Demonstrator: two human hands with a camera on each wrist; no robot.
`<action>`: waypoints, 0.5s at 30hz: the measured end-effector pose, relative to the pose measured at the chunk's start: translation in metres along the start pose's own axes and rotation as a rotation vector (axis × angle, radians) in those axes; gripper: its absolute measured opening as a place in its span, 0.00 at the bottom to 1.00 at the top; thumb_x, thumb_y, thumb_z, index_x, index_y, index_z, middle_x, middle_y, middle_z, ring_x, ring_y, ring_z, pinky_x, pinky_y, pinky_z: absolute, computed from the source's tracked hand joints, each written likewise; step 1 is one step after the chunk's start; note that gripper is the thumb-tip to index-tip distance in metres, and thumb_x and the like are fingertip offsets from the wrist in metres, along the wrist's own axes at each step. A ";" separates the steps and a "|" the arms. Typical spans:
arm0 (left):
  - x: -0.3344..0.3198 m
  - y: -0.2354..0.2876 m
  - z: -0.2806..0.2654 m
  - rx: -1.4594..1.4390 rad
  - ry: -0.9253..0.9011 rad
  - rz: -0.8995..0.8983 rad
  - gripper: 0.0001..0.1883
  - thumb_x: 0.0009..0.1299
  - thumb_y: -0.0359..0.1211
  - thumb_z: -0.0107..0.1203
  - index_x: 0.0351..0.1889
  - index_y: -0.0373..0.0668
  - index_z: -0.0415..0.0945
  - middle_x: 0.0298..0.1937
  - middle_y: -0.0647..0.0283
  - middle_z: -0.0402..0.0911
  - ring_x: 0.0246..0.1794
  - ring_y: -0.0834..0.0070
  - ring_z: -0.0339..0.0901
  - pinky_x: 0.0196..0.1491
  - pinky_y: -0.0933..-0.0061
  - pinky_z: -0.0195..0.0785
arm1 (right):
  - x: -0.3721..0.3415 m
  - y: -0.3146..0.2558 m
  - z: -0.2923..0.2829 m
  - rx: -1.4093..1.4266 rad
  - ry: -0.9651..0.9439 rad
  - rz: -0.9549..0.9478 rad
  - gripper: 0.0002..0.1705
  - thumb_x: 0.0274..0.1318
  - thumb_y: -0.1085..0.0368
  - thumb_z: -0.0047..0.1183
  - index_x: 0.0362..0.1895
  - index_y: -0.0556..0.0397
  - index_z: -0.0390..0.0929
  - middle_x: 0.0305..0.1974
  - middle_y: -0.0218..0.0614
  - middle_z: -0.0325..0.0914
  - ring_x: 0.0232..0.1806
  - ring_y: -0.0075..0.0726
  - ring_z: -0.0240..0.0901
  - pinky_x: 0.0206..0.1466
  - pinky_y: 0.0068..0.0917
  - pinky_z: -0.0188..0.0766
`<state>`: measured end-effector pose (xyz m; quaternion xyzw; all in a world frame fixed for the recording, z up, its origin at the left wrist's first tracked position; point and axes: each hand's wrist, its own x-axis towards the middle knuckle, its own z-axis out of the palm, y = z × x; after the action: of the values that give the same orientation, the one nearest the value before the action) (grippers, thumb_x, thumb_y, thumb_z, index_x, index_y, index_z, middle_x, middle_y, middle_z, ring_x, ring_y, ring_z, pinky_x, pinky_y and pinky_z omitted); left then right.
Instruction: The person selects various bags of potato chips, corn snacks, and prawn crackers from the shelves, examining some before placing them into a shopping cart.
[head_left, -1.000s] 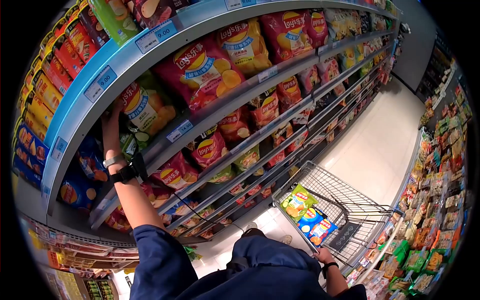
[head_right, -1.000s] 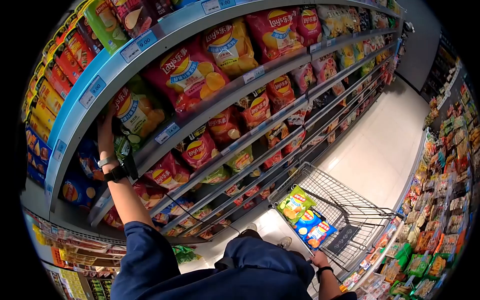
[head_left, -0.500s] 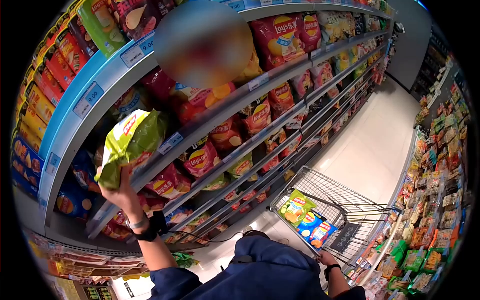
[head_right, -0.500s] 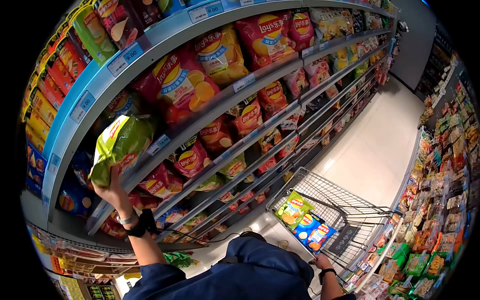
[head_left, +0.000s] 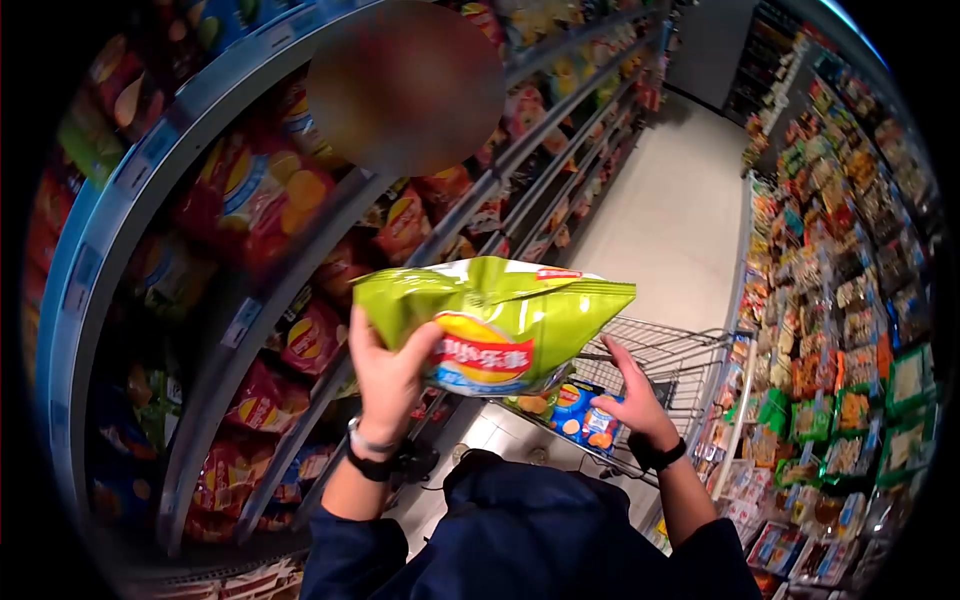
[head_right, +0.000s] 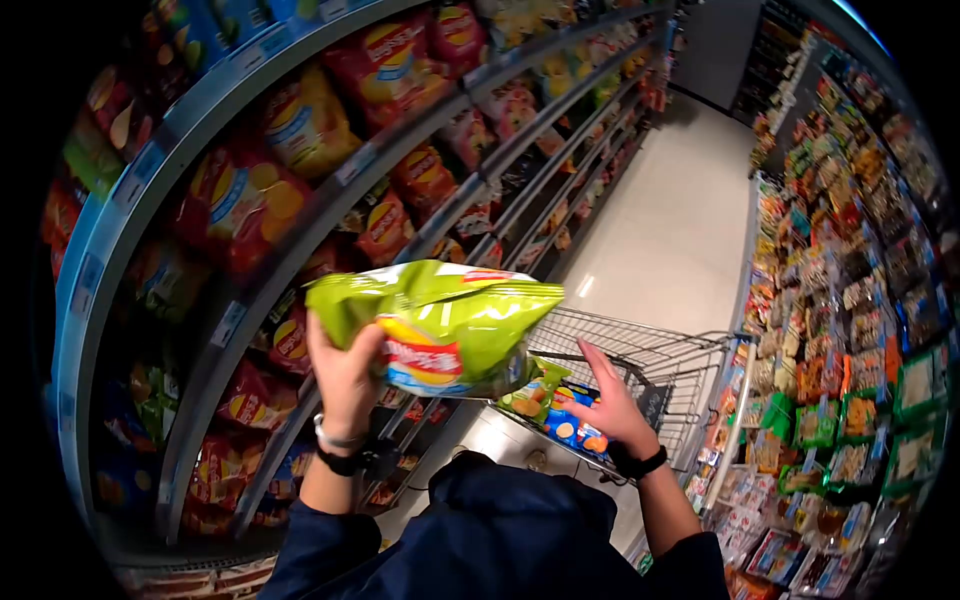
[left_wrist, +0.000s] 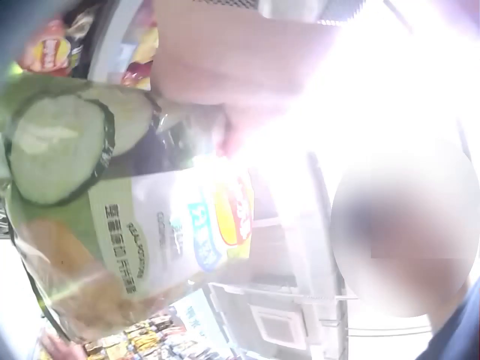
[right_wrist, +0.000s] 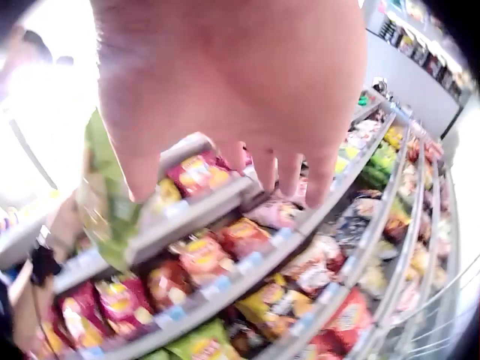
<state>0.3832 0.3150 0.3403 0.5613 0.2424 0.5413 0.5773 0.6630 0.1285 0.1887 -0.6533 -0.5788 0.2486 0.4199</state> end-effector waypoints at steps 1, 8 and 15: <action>0.003 -0.018 0.019 -0.028 -0.078 -0.033 0.25 0.65 0.21 0.63 0.59 0.37 0.67 0.54 0.60 0.78 0.52 0.72 0.78 0.57 0.71 0.70 | 0.004 -0.020 -0.003 0.116 0.019 -0.049 0.64 0.43 0.53 0.73 0.78 0.54 0.44 0.73 0.54 0.55 0.75 0.54 0.53 0.76 0.41 0.50; 0.004 -0.083 0.082 -0.207 -0.267 -0.296 0.21 0.71 0.26 0.57 0.61 0.36 0.66 0.57 0.59 0.77 0.57 0.73 0.75 0.60 0.71 0.68 | -0.001 -0.024 0.011 0.300 0.180 0.184 0.61 0.41 0.60 0.76 0.74 0.58 0.49 0.67 0.48 0.63 0.70 0.42 0.61 0.71 0.36 0.60; -0.007 -0.148 0.065 0.244 -0.843 -0.418 0.43 0.63 0.39 0.69 0.70 0.34 0.56 0.65 0.52 0.71 0.65 0.68 0.69 0.66 0.69 0.62 | -0.009 0.002 0.002 0.737 0.375 0.233 0.38 0.58 0.66 0.64 0.69 0.58 0.59 0.60 0.37 0.72 0.60 0.30 0.70 0.65 0.29 0.66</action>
<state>0.4909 0.3158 0.2193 0.7345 0.1568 0.1069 0.6515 0.6606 0.1198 0.1850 -0.5544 -0.2874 0.3613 0.6925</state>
